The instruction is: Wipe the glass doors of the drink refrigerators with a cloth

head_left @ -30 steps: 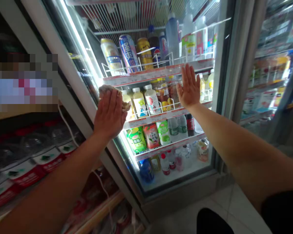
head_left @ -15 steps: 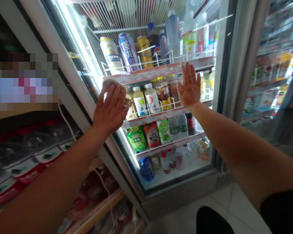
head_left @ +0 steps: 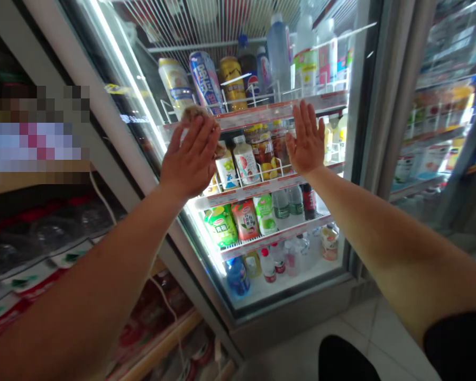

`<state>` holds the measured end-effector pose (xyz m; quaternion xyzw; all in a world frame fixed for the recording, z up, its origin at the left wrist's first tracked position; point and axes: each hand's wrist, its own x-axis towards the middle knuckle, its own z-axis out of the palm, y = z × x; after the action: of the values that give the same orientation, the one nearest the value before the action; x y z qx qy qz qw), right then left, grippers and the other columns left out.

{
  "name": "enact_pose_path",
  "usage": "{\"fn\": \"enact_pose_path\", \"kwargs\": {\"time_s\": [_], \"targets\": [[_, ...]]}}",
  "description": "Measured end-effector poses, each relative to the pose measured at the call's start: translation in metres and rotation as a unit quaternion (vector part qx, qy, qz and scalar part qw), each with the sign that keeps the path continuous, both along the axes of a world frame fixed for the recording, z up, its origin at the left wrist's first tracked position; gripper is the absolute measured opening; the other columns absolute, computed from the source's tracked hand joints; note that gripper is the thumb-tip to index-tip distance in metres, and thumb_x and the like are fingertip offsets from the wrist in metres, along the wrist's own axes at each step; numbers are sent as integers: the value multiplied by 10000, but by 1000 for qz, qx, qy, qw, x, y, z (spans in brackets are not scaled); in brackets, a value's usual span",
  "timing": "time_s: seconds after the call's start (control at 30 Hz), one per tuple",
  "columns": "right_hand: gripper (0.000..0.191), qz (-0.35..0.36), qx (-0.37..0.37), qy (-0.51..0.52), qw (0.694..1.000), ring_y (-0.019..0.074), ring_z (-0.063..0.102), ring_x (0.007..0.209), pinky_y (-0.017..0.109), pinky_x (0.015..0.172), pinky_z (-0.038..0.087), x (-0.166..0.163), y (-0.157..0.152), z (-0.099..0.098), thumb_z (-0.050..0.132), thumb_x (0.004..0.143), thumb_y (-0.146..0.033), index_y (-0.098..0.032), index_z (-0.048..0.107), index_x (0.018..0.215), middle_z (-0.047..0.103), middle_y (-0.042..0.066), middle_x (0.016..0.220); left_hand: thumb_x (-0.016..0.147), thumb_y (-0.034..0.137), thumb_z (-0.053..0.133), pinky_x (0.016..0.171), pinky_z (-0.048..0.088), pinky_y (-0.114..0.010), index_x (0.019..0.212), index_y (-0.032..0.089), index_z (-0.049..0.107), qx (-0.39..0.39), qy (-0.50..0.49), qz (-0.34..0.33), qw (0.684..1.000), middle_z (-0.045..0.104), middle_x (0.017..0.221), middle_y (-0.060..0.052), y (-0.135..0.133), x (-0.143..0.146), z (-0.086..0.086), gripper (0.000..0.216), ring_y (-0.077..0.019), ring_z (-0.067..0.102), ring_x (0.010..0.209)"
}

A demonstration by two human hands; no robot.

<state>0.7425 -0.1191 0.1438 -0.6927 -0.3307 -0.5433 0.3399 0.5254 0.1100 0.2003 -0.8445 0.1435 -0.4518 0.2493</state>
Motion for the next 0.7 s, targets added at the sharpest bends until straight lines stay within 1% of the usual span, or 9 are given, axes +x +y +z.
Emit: {"fn": "enact_pose_path", "kwargs": {"time_s": [0.07, 0.13, 0.23, 0.3, 0.4, 0.5, 0.53, 0.6, 0.7], "targets": [[646, 2, -1, 1, 1000, 258, 159, 1528, 579, 1223, 130, 1, 0, 0, 160, 999, -474, -222, 161, 1594, 231, 67, 1636, 959, 254, 387, 1277, -33, -537, 1581, 299, 109, -25, -30, -7, 999, 23, 1652, 122, -1, 6, 6, 683, -236, 54, 1537], [649, -1, -3, 2, 1000, 256, 153, 1530, 579, 1223, 132, 2, 0, 0, 153, 999, -474, -215, 166, 1593, 230, 71, 1636, 956, 248, 395, 1281, -11, -533, 1584, 271, 114, -36, -56, -9, 998, 5, 1654, 108, -5, 13, 2, 689, -241, 26, 1538], [647, -10, -4, 1, 1000, 241, 152, 1531, 569, 1225, 143, 2, 0, -1, 152, 999, -477, -217, 173, 1591, 239, 68, 1634, 948, 238, 394, 1275, 79, -533, 1585, 214, 157, -8, -55, 0, 998, 109, 1660, 14, -16, 19, -13, 680, -251, 68, 1536], [642, -15, -4, 1, 1000, 233, 157, 1530, 557, 1229, 144, 1, 0, -1, 154, 1001, -471, -219, 173, 1592, 239, 63, 1635, 940, 241, 402, 1272, 108, -522, 1581, 208, 192, 24, -30, 5, 999, 193, 1646, -31, -22, 21, -16, 675, -248, 120, 1530], [639, -20, -7, 2, 1000, 232, 156, 1530, 549, 1233, 140, 0, 0, -1, 148, 1003, -460, -213, 173, 1592, 231, 63, 1637, 930, 249, 421, 1276, 103, -506, 1570, 222, 236, 41, -14, 11, 999, 256, 1628, -48, -26, 23, -6, 667, -242, 158, 1523], [641, -22, -10, 4, 1000, 228, 149, 1532, 540, 1234, 147, -1, -1, -1, 153, 1003, -462, -207, 184, 1590, 230, 66, 1637, 941, 258, 408, 1283, 79, -504, 1569, 207, 235, 5, -33, 18, 999, 233, 1637, -38, -31, 29, 3, 654, -246, 142, 1527], [640, -23, -9, 4, 1000, 225, 148, 1532, 538, 1234, 149, -1, -1, -1, 156, 1003, -464, -209, 186, 1589, 231, 66, 1637, 947, 265, 401, 1283, 74, -509, 1575, 203, 214, -11, -40, 18, 999, 205, 1645, -25, -34, 32, 2, 658, -252, 126, 1530], [635, -22, -6, 4, 1000, 223, 151, 1531, 544, 1232, 149, -2, -1, -1, 159, 1005, -464, -219, 183, 1590, 230, 60, 1638, 956, 275, 384, 1282, 77, -518, 1583, 198, 169, -27, -41, 14, 999, 160, 1654, -8, -41, 37, -6, 668, -261, 98, 1533], [631, -17, -4, 4, 1000, 228, 156, 1530, 570, 1226, 140, -2, -1, -1, 156, 1006, -469, -243, 158, 1595, 226, 48, 1639, 967, 279, 355, 1278, 97, -514, 1587, 181, 155, 3, 3, 0, 1000, 205, 1643, -46, -51, 41, -19, 659, -252, 116, 1530]]}}
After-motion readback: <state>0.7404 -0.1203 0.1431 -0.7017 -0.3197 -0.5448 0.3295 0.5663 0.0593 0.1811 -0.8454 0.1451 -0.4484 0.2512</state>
